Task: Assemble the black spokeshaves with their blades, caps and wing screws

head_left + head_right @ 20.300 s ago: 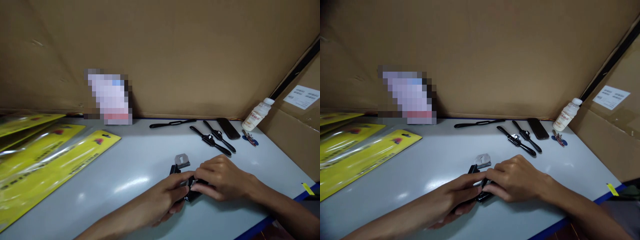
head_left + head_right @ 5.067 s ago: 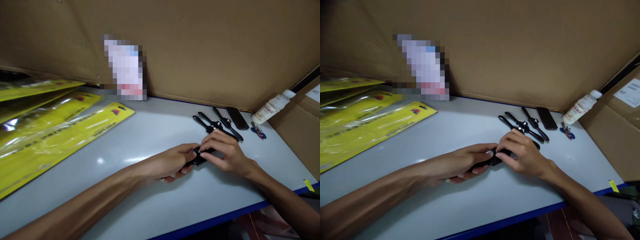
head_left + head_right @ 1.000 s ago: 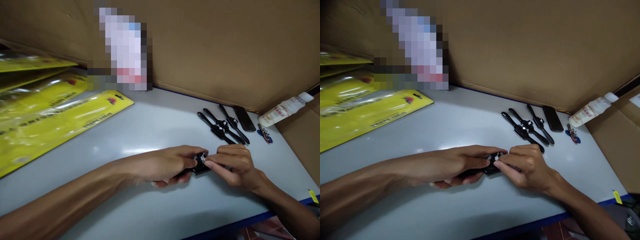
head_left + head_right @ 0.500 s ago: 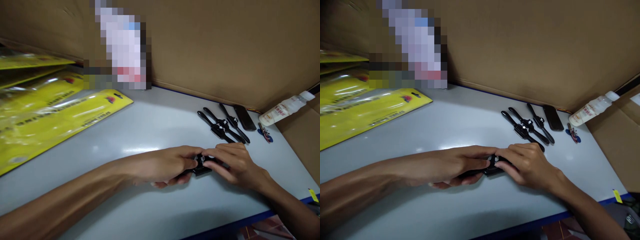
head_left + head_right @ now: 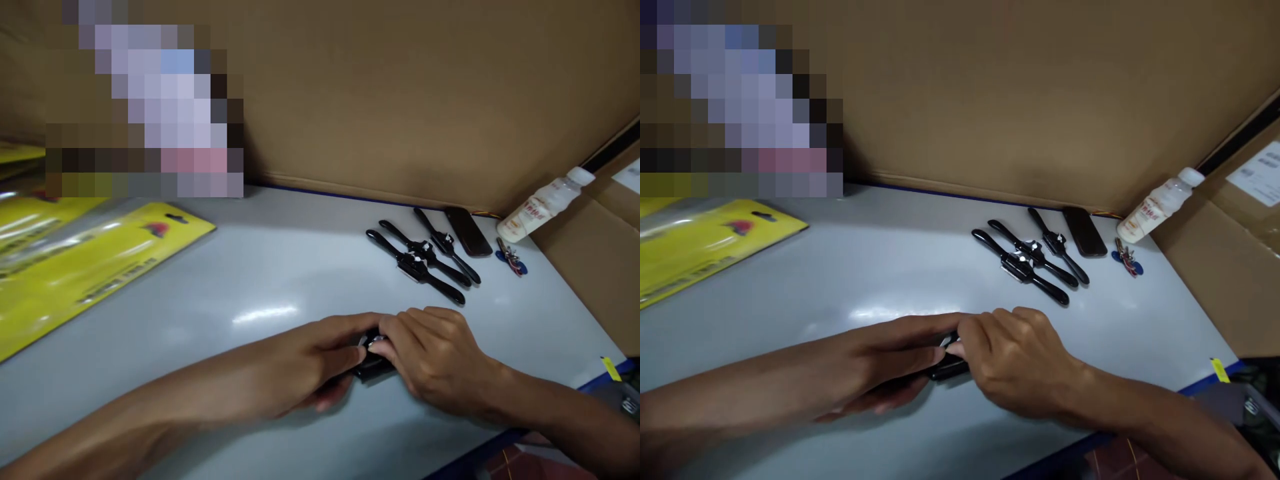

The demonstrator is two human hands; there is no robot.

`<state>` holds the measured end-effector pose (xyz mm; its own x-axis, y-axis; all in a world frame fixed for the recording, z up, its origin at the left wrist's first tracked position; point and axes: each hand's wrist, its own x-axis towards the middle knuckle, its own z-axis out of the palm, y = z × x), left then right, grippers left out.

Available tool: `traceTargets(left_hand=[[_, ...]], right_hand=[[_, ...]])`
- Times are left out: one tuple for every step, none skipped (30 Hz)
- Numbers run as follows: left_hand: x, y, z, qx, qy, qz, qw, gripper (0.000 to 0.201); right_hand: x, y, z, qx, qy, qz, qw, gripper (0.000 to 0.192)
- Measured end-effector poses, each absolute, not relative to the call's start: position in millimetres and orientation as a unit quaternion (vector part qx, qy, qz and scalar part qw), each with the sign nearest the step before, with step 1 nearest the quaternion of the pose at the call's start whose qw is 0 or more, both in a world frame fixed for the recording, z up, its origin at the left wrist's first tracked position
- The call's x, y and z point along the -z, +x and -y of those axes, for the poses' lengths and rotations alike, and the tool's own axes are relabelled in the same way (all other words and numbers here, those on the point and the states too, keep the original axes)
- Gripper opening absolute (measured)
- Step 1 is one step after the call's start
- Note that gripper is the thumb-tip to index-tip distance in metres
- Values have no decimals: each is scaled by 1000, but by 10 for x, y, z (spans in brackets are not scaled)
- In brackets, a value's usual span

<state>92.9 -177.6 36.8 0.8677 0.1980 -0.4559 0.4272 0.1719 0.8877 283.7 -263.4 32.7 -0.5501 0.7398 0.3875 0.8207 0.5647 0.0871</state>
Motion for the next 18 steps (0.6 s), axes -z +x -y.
traceTargets(left_hand=[[-361, 930, 1774, 86, 638, -245, 725, 44], [-359, 931, 1773, 94, 636, -250, 724, 47], [-362, 930, 1772, 101, 633, -260, 723, 49], [-369, 926, 1771, 111, 625, -273, 723, 53], [-380, 919, 1765, 121, 616, -288, 724, 56], [-393, 909, 1755, 125, 606, -304, 724, 60], [-409, 895, 1738, 124, 598, -319, 725, 63], [-426, 879, 1713, 115, 593, -330, 726, 64], [-442, 862, 1682, 96, 591, -342, 724, 65], [-457, 844, 1645, 74, 589, -348, 725, 64], [-468, 828, 1606, 44, 587, -353, 727, 62], [-473, 815, 1566, 3, 581, -364, 728, 59], [-473, 806, 1528, -44, 569, -379, 728, 54], [-466, 801, 1494, -105, 557, -396, 722, 47], [-455, 801, 1465, -141, 548, -408, 717, 39], [-440, 804, 1442, -183, 543, -418, 705, 33], [-424, 811, 1425, -223, 536, -431, 691, 27], [-410, 820, 1413, -249, 527, -436, 686, 23]], right_hand=[[-323, 2826, 2642, 128, -454, 868, 152, 33], [-327, 2824, 2642, 121, -459, 868, 149, 33], [-344, 2836, 2632, 108, -460, 868, 152, 34], [-374, 2866, 2611, 91, -461, 868, 161, 34], [-418, 2916, 2579, 72, -462, 866, 177, 35], [-471, 2987, 2537, 54, -473, 856, 202, 36], [-531, 3078, 2485, 53, -498, 835, 227, 35], [-592, 3186, 2427, 68, -538, 803, 246, 34], [-649, 3307, 2365, 93, -591, 760, 252, 32], [-698, 3433, 2304, 108, -640, 725, 231, 30], [-736, 3557, 2247, 115, -682, 697, 190, 29], [-761, 3672, 2198, 117, -715, 677, 130, 30], [-774, 3771, 2159, 119, -743, 655, 68, 31], [-777, 3849, 2130, 109, -763, 638, 10, 33], [-770, 3906, 2111, 92, -774, 626, -34, 34], [-758, 3942, 2100, 74, -779, 619, -71, 35], [-742, 3961, 2094, 57, -782, 612, -99, 36], [-724, 3967, 2091, 43, -784, 607, -118, 37]])
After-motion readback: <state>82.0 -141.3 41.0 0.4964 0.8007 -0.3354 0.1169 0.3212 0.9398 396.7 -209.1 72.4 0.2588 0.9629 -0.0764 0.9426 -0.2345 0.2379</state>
